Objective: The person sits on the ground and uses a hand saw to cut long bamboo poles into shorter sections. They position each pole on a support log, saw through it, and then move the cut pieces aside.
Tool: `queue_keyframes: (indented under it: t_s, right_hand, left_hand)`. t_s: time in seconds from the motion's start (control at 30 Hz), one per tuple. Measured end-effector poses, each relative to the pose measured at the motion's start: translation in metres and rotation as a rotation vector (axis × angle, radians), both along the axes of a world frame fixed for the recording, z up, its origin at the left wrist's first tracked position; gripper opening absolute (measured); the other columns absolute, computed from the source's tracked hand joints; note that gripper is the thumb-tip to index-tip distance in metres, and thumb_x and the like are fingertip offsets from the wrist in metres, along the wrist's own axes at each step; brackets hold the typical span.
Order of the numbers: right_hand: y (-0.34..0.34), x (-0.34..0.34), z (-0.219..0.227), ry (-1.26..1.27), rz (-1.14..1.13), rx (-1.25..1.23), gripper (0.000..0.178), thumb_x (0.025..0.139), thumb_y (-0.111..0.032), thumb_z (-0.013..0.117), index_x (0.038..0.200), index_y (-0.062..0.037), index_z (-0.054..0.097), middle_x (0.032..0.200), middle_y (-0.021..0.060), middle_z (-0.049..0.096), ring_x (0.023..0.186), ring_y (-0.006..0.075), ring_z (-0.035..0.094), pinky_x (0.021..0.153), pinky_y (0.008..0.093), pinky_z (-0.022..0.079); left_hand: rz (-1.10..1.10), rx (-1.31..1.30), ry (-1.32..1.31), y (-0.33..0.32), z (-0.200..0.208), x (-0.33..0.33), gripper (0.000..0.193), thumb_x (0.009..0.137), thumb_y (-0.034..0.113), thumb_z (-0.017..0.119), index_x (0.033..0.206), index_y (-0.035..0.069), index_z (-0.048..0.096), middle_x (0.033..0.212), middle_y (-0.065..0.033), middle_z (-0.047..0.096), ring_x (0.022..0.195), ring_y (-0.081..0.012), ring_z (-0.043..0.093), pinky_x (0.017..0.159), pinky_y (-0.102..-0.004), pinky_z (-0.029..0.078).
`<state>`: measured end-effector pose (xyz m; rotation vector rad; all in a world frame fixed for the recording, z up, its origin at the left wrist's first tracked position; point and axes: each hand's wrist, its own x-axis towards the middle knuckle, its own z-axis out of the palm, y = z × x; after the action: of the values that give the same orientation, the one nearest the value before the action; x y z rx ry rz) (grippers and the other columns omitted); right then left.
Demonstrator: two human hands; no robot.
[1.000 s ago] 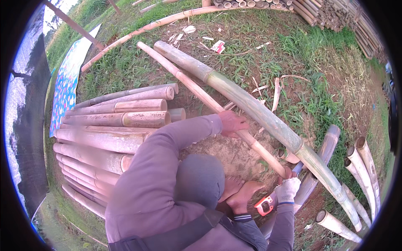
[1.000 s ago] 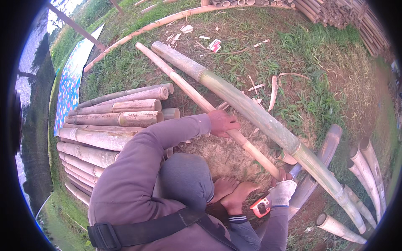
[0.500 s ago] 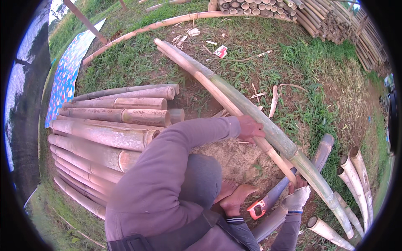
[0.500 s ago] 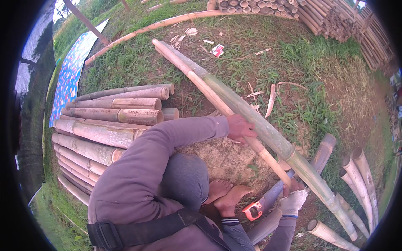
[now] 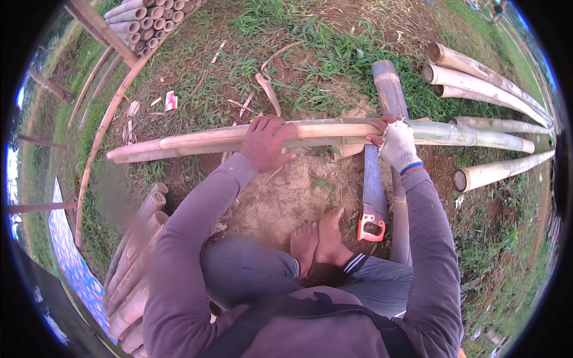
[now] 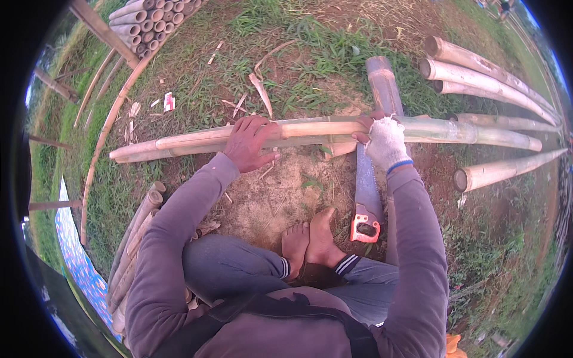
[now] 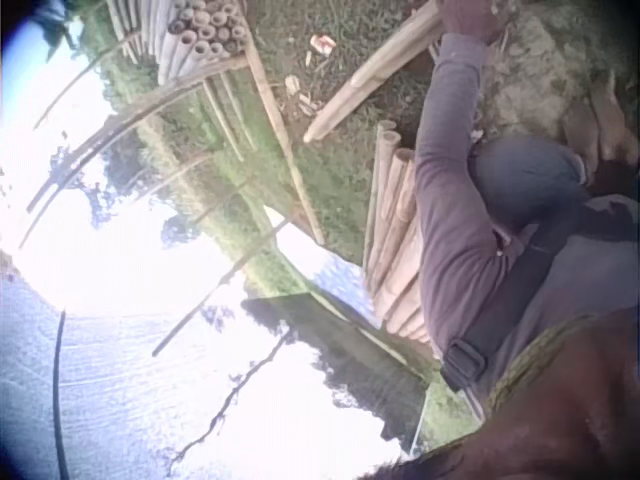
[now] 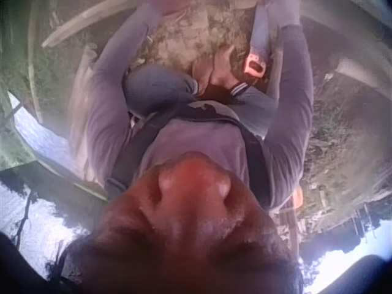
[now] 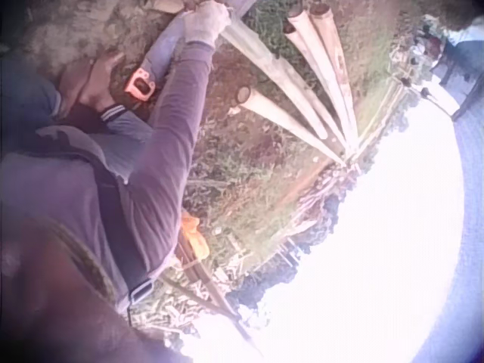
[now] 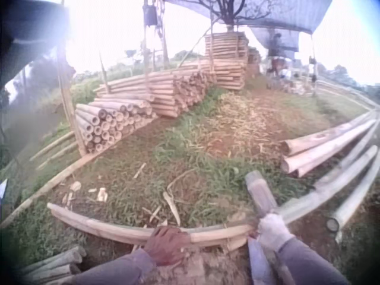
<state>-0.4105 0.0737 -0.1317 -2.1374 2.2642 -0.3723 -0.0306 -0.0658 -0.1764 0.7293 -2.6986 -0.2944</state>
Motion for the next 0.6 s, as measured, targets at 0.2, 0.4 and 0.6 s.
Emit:
queue_keyframes:
  t_s: [0.2, 0.4, 0.6]
  right_hand:
    - [-0.01, -0.012, -0.034, 0.008, -0.077, 0.07, 0.046, 0.091, -0.054, 0.081, 0.126, -0.023, 0.082, 0.124, 0.0112, 0.071, 0.116, 0.0363, 0.069, 0.099, 0.0531, 0.053]
    - [-0.004, -0.01, -0.038, -0.023, -0.109, 0.013, 0.049, 0.088, -0.052, 0.084, 0.128, -0.0232, 0.079, 0.132, 0.0083, 0.068, 0.121, 0.0397, 0.066, 0.111, 0.0583, 0.045]
    - [0.119, 0.057, -0.05, -0.096, -0.219, 0.278, 0.042, 0.095, -0.045, 0.077, 0.115, -0.0074, 0.074, 0.117, 0.0157, 0.073, 0.106, 0.0367, 0.073, 0.092, 0.0544, 0.056]
  left_hand:
    - [-0.066, -0.017, -0.227, 0.014, -0.001, -0.081, 0.102, 0.082, 0.043, 0.092, 0.165, 0.016, 0.04, 0.162, -0.016, 0.047, 0.155, -0.0392, 0.04, 0.13, -0.0583, 0.03]
    - [-0.134, -0.085, -0.383, 0.033, -0.005, -0.157, 0.115, 0.083, 0.049, 0.091, 0.173, 0.015, 0.026, 0.175, -0.0192, 0.032, 0.162, -0.0403, 0.032, 0.132, -0.0603, 0.025]
    - [-0.04, -0.155, -0.413, 0.048, -0.02, -0.178, 0.124, 0.082, 0.058, 0.088, 0.174, 0.009, 0.02, 0.179, -0.021, 0.025, 0.165, -0.0402, 0.026, 0.131, -0.0637, 0.023]
